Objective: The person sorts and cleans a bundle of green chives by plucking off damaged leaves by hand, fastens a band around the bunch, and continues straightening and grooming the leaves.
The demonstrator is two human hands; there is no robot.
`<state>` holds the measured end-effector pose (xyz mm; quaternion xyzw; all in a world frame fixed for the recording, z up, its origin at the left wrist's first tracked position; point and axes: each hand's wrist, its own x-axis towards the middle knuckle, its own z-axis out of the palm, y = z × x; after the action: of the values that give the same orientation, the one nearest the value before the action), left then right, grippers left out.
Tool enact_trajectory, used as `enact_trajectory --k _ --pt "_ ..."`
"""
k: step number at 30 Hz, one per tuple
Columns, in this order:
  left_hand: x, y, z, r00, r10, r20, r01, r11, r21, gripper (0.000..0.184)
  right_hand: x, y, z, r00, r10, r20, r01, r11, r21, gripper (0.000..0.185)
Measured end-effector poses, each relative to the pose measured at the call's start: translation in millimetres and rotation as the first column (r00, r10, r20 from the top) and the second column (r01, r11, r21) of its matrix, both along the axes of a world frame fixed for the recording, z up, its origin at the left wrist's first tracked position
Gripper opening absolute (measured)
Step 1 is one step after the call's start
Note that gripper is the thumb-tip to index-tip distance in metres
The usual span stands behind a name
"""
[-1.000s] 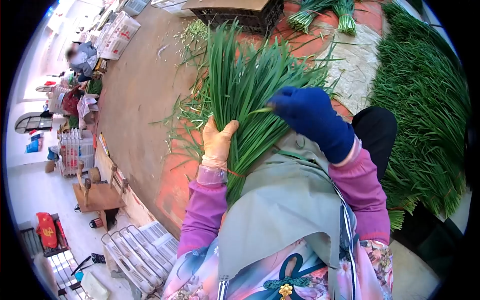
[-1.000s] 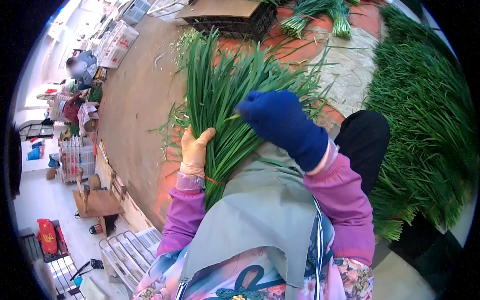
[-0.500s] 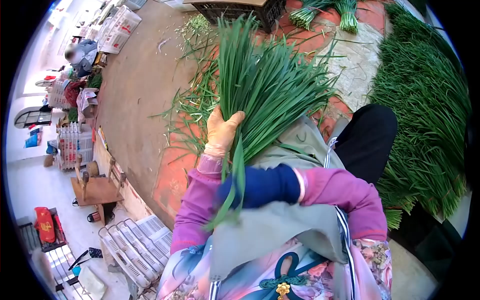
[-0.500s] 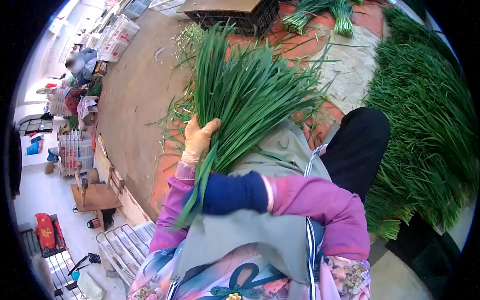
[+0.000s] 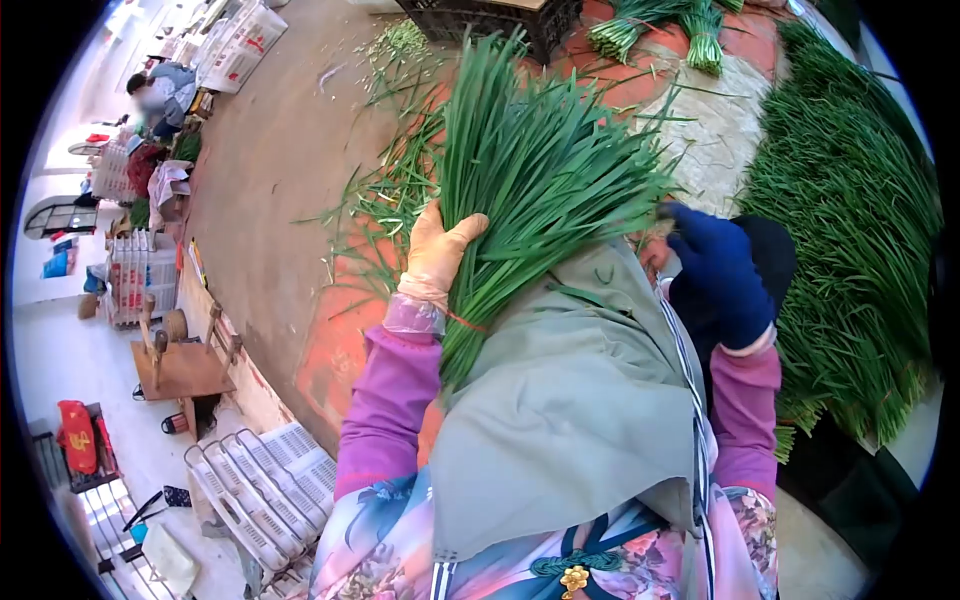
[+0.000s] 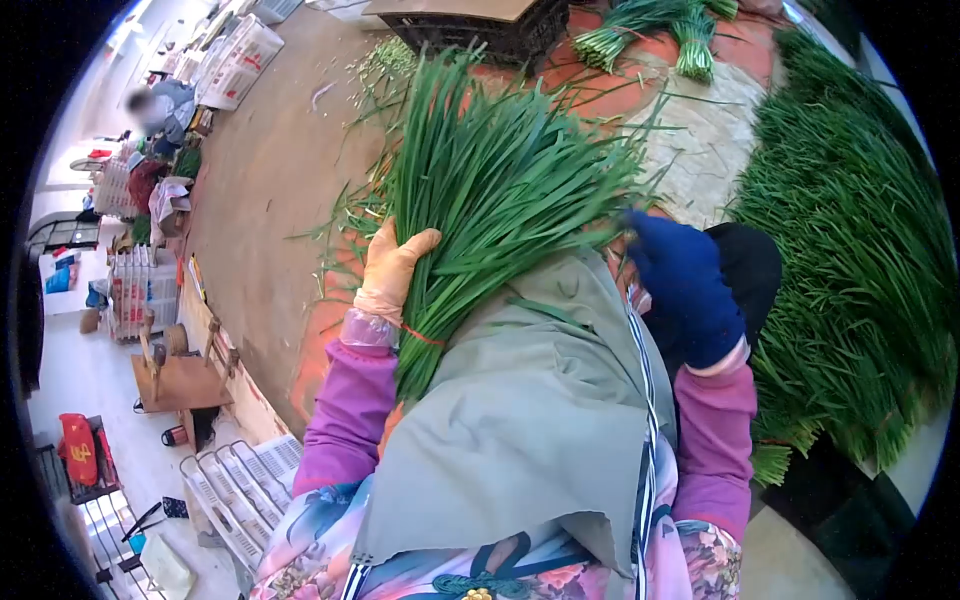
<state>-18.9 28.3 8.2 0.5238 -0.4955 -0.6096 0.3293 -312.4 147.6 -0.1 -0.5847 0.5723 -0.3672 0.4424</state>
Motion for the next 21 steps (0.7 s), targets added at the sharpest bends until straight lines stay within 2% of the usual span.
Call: enact_trajectory --k 1,2,3,4,5,6,8,10,12,13,14,16,17,18,19,20,21 --pt "-1 1 8 0.993 -0.039 0.108 0.037 0.999 0.021 0.061 -2 4 -9 0.876 -0.122 -0.466 0.091 0.992 -0.088 0.036" --pt "2 6 12 0.993 -0.053 0.107 0.051 0.998 0.020 0.061 -6 8 -12 0.535 -0.243 -0.810 0.133 0.970 -0.203 0.046" --pt "6 14 17 0.970 -0.110 0.215 0.144 0.978 -0.150 0.078 -10 11 -10 0.707 -0.197 -0.679 0.180 0.979 -0.097 0.061" --pt "14 22 20 0.933 -0.145 0.329 0.249 0.920 -0.301 0.096 -10 14 -8 0.705 -0.208 -0.678 0.197 0.976 -0.095 0.061" --pt "26 27 16 0.803 -0.181 0.568 0.422 0.846 -0.326 0.121 -6 18 -7 0.767 -0.284 -0.576 0.226 0.959 -0.172 0.059" --pt "27 38 18 0.748 -0.166 0.643 0.503 0.774 -0.385 0.127 -3 21 -7 0.815 -0.351 -0.461 0.263 0.933 -0.246 0.058" --pt "32 56 7 0.489 -0.077 0.869 0.606 0.746 -0.275 0.129 0 21 -16 0.834 -0.382 -0.399 0.296 0.919 -0.260 0.058" --pt "39 48 -5 0.483 -0.034 0.875 0.594 0.747 -0.299 0.127 3 16 -20 0.855 -0.398 -0.333 0.314 0.908 -0.278 0.058" --pt "55 24 -8 0.751 -0.250 0.611 0.512 0.805 -0.299 0.122 8 13 -21 0.849 -0.402 -0.342 0.280 0.892 -0.353 0.055" --pt "55 11 3 0.815 -0.327 0.479 0.477 0.848 -0.233 0.117 8 13 -21 0.850 -0.403 -0.339 0.280 0.891 -0.358 0.055" --pt "57 8 20 0.889 -0.352 0.294 0.365 0.931 0.012 0.105 7 12 -22 0.877 -0.396 -0.273 0.310 0.899 -0.309 0.054" --pt "67 -9 38 0.876 -0.483 0.012 0.474 0.864 0.172 0.091 5 13 -26 0.895 -0.399 -0.197 0.345 0.902 -0.260 0.053" --pt "70 -14 51 0.832 -0.538 -0.137 0.552 0.776 0.305 0.079 2 15 -31 0.900 -0.412 -0.144 0.390 0.907 -0.157 0.052" --pt "77 -13 49 0.831 -0.540 -0.134 0.553 0.776 0.304 0.079 -1 16 -36 0.900 -0.427 -0.093 0.424 0.904 -0.049 0.051" --pt "88 -9 40 0.897 -0.354 -0.264 0.441 0.749 0.494 0.076 -3 18 -44 0.900 -0.427 -0.088 0.425 0.904 -0.049 0.051" --pt "98 -7 30 0.931 -0.132 -0.340 0.338 0.660 0.671 0.073 -6 18 -54 0.894 -0.439 -0.090 0.440 0.898 -0.015 0.050" --pt "99 -5 19 0.944 -0.104 -0.314 0.303 0.652 0.695 0.068 -7 17 -60 0.887 -0.453 -0.092 0.456 0.890 0.018 0.049"
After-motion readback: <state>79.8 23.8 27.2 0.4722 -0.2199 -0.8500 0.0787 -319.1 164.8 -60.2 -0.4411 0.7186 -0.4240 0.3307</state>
